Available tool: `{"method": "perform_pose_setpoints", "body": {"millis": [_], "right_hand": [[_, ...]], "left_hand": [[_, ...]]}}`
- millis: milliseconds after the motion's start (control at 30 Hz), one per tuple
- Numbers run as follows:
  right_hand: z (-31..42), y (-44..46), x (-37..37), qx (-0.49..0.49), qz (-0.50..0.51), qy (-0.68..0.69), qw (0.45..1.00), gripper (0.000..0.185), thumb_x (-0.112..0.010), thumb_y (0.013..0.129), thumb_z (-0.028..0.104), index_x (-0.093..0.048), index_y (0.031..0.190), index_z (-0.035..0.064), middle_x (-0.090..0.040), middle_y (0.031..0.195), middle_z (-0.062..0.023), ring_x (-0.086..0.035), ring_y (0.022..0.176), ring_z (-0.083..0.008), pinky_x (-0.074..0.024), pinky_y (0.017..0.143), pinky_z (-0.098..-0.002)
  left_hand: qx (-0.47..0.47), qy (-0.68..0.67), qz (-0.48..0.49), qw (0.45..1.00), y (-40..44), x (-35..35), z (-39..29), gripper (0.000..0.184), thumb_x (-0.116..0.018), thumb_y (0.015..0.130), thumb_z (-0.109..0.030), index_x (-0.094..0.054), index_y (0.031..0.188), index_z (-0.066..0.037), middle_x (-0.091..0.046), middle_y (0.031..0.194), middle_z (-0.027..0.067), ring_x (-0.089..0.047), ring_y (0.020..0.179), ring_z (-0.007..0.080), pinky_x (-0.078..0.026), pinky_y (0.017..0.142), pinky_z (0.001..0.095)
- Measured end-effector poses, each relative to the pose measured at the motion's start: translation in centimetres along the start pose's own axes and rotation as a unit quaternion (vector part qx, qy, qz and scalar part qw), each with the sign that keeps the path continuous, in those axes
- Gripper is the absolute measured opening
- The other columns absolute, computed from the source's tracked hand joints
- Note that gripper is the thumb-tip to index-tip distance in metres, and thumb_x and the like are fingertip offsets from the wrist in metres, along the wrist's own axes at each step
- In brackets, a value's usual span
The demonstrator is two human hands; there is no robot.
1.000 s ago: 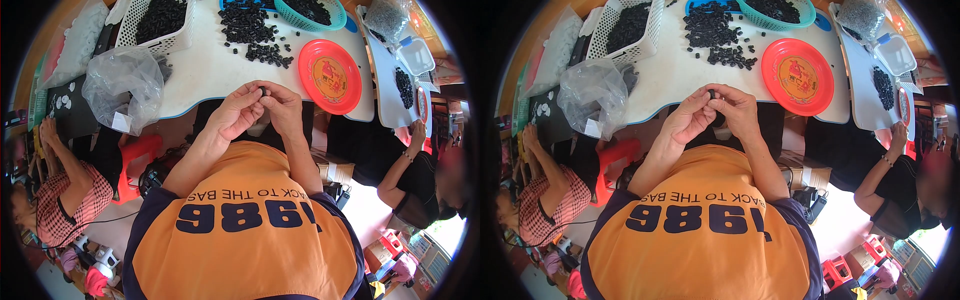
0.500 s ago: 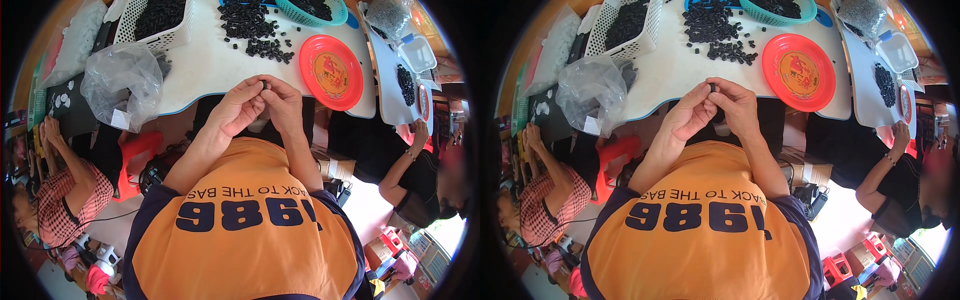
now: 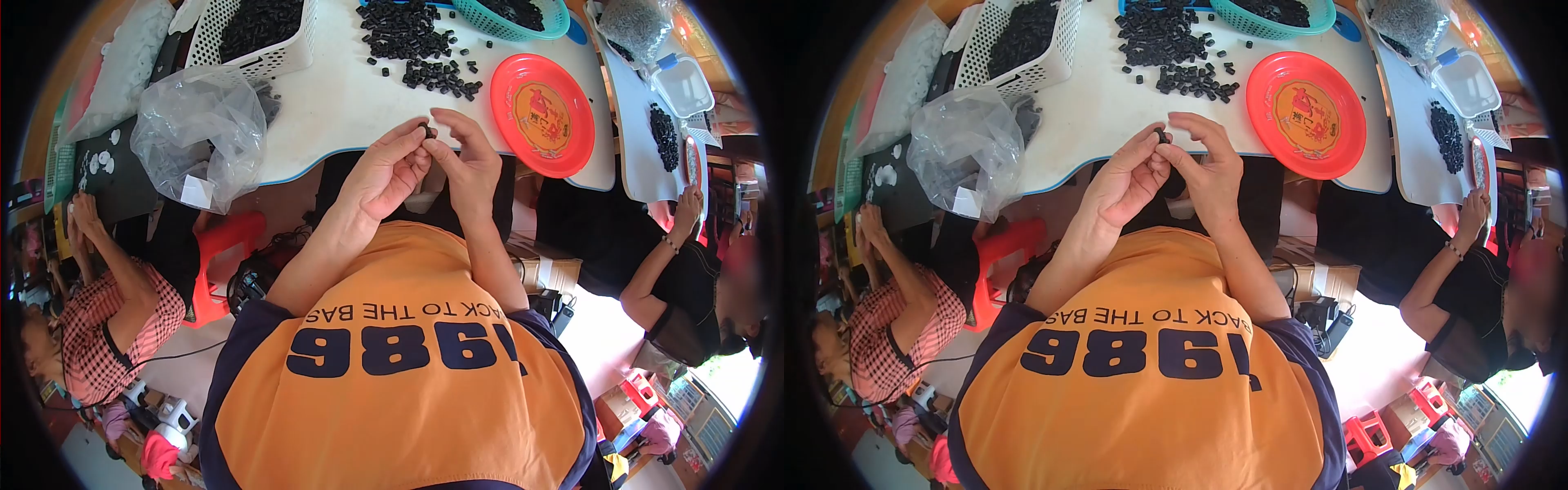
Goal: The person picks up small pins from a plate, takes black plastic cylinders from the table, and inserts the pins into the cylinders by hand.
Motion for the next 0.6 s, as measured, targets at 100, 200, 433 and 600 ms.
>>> {"method": "perform_pose_setpoints", "body": {"millis": [100,200,433,600], "right_hand": [[1.6,-0.5,0.5,0.079,-0.01,-0.135,0.988,0.033,-0.096,0.1,0.001,-0.093,0.132,0.0081,-0.084,0.137,-0.0052,-0.074,0.125,-0.017,-0.0634,0.094,-0.0327],[3.1,-0.4,0.8,0.083,-0.014,-0.166,0.983,0.029,-0.095,0.1,0.001,-0.094,0.127,0.009,-0.085,0.135,-0.0065,-0.077,0.115,-0.0189,-0.0646,0.091,-0.0338],[3.9,0.2,0.7,0.087,0.055,-0.261,0.96,0.025,-0.093,0.101,0.002,-0.093,0.126,0.0073,-0.087,0.12,-0.0093,-0.083,0.104,-0.0231,-0.068,0.09,-0.037],[2.8,0.1,0.6,0.085,0.044,-0.212,0.973,0.027,-0.094,0.101,0.003,-0.094,0.127,0.0082,-0.089,0.121,-0.0086,-0.083,0.106,-0.0221,-0.0676,0.092,-0.0374]], "left_hand": [[-0.017,0.003,-0.036,0.999,-0.2,0.4,0.3,0.027,-0.081,0.117,-0.006,-0.077,0.143,-0.001,-0.085,0.121,0.0076,-0.081,0.099,0.0143,-0.07,0.092,0.0264],[-0.009,-0.003,-0.033,0.999,-0.1,0.6,0.3,0.023,-0.083,0.116,-0.007,-0.078,0.138,-0.001,-0.085,0.12,0.0078,-0.082,0.101,0.0156,-0.07,0.093,0.0268],[0.008,-0.028,-0.086,0.996,-0.2,1.6,0.6,0.019,-0.087,0.113,-0.005,-0.079,0.13,-0.002,-0.084,0.116,0.0064,-0.083,0.1,0.0162,-0.071,0.089,0.0274],[0.005,-0.024,-0.08,0.996,-0.1,1.8,0.4,0.021,-0.088,0.112,-0.004,-0.079,0.13,-0.002,-0.084,0.114,0.006,-0.083,0.1,0.0159,-0.071,0.089,0.0275]]}}
Point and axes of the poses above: each hand's wrist, its own y-axis towards the middle knuckle, its own x-axis out of the back of the hand, z = x × y, the point moved 4 cm from there along y, towards the middle knuckle
